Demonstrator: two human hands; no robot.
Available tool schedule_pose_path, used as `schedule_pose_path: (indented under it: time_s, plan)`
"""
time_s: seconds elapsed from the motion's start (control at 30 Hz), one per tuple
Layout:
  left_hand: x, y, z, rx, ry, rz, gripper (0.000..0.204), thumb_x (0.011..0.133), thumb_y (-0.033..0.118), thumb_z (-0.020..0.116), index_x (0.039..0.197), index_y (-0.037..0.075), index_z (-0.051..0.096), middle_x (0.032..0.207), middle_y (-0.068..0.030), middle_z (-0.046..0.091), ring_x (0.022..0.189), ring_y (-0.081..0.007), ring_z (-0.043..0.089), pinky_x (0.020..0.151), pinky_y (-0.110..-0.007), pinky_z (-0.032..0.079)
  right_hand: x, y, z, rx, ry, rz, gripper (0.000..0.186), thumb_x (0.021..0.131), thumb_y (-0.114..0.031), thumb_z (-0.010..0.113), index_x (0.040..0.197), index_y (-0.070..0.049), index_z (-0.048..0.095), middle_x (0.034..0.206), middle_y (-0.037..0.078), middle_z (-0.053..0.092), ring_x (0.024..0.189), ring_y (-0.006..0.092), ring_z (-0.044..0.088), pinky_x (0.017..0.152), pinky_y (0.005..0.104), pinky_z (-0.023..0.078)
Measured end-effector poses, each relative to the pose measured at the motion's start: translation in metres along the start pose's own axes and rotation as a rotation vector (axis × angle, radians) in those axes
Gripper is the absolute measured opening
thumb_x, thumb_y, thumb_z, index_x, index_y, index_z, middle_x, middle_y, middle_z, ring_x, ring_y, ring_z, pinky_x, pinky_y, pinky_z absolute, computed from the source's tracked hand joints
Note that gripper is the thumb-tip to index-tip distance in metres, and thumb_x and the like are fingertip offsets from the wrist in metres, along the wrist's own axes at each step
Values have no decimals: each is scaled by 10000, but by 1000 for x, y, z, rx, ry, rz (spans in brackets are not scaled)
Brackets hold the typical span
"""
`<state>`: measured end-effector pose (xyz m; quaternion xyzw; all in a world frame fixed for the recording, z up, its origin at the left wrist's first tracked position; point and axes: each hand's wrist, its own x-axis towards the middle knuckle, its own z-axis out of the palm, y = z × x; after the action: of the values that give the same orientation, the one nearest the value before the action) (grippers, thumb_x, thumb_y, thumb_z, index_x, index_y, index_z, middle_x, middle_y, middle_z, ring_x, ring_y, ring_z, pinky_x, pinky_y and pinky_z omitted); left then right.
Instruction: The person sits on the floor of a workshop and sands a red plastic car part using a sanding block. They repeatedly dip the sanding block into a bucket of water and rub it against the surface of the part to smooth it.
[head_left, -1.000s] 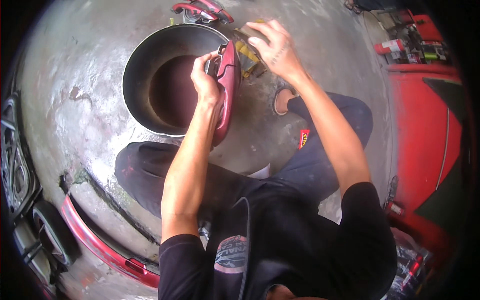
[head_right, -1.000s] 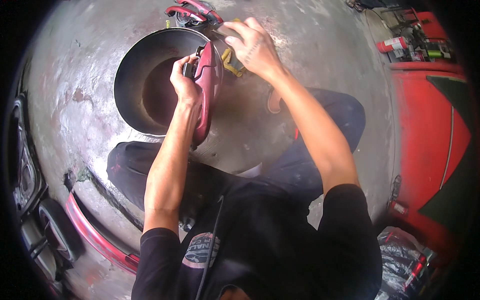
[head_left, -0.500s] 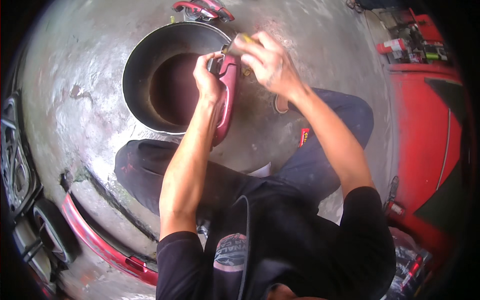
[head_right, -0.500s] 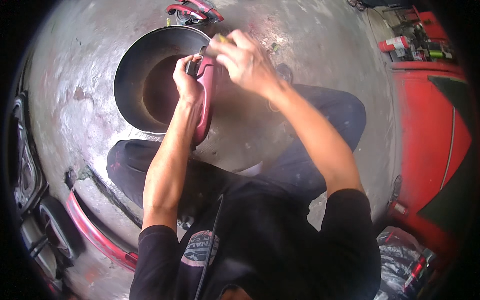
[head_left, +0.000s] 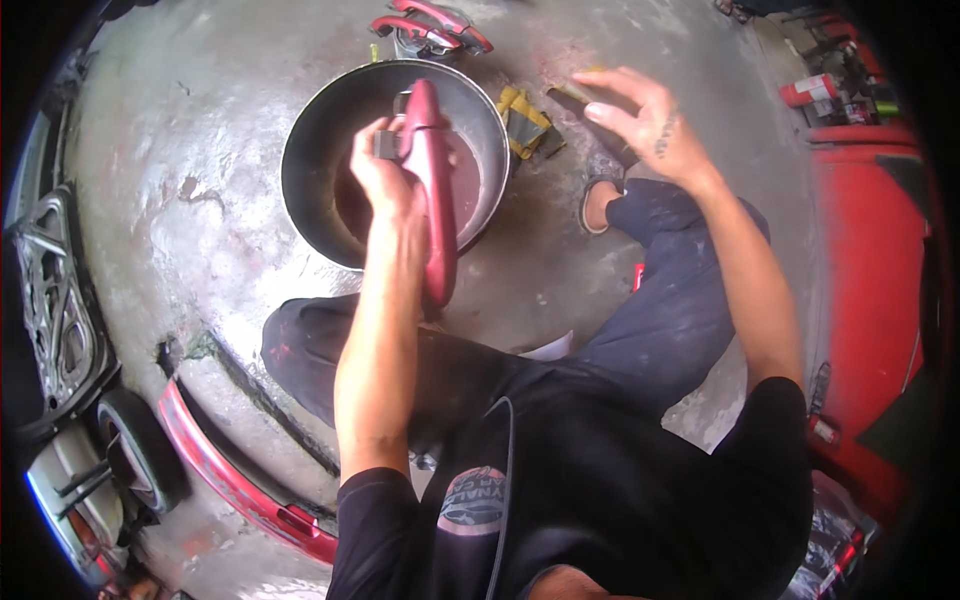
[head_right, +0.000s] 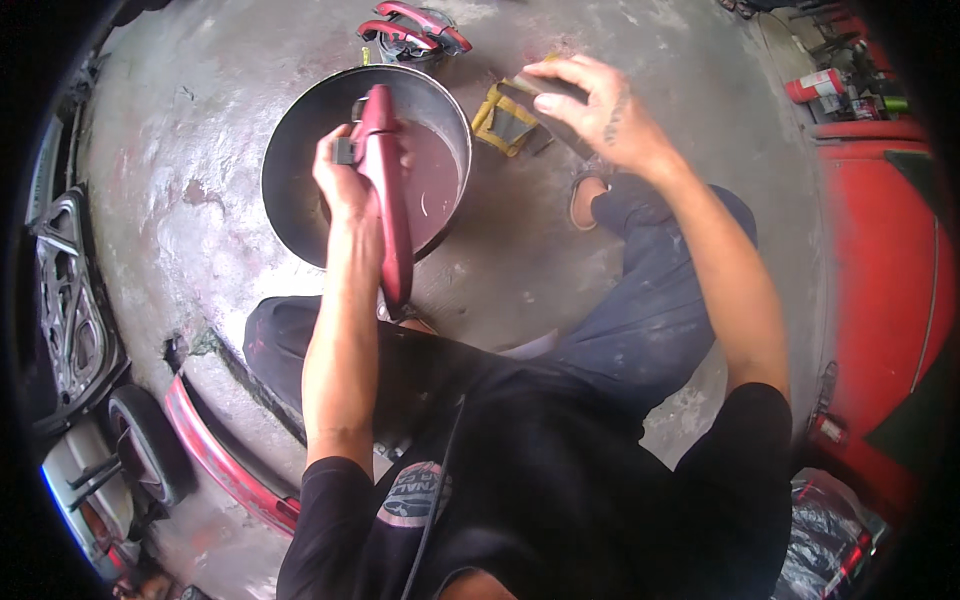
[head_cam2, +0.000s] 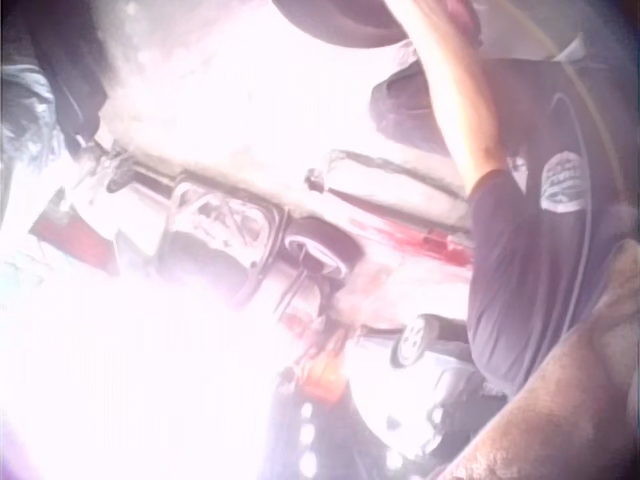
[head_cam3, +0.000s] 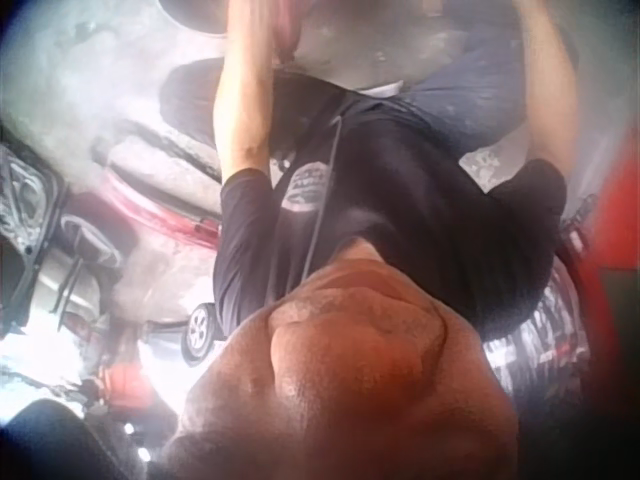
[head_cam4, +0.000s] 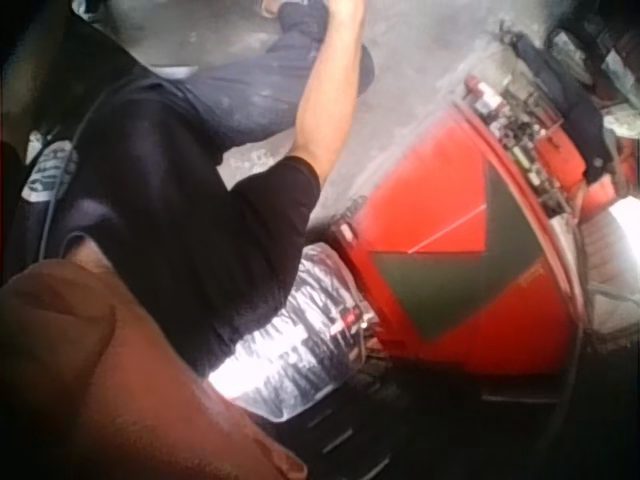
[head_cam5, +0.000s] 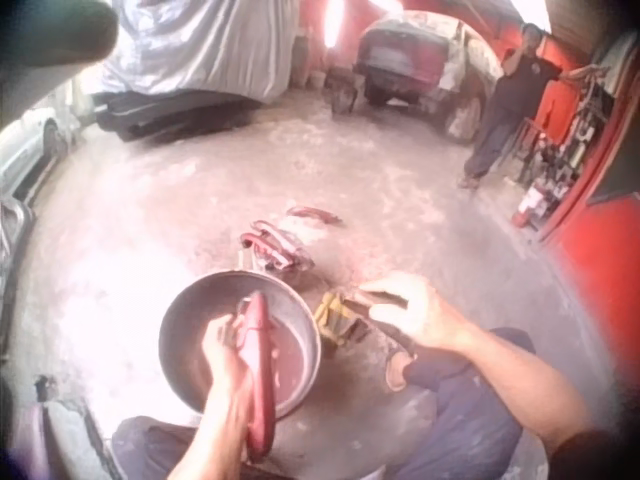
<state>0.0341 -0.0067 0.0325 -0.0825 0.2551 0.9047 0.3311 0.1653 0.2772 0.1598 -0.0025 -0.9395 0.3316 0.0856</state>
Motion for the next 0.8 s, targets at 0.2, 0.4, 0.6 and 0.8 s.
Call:
schedule_pose_path:
  time_s: [0.2, 0.4, 0.6, 0.8]
  plan:
    - [50, 48, -9, 290, 356, 142, 491, 983, 372, 419, 1098, -46, 650, 890, -224, 694, 746, -355, 679, 664, -492, 586, 10, 22, -15, 170, 105, 67, 393, 952, -222, 736, 1311, -62, 731, 1190, 110, 722, 1142, 247, 683, 1028, 364, 510]
    - [132, 15, -113, 867, 512, -177, 410, 967, 391, 596, 1054, 13, 728, 912, -163, 731, 848, -326, 716, 713, -481, 571, 6, -26, -17, 3, -36, -73, 447, 919, -167, 721, 1348, -42, 700, 1136, 135, 662, 1026, 272, 658, 893, 378, 512]
    - [154, -23, -135, 2153, 82, -82, 647, 883, 551, 687, 1219, 2, 748, 1227, -304, 718, 1203, -456, 679, 1016, -504, 539, -6, -11, -21, -67, 54, -65, 348, 931, -138, 725, 1270, -64, 735, 1123, 145, 682, 1007, 320, 693, 858, 428, 558]
    - [156, -53, -276, 2452, -555, -483, 640, 899, 532, 697, 1347, 76, 705, 1279, -256, 720, 1241, -425, 670, 1072, -493, 524, -2, -2, -8, -122, 60, -140, 275, 944, -158, 720, 1203, -73, 755, 1099, 150, 688, 981, 362, 706, 878, 454, 579]
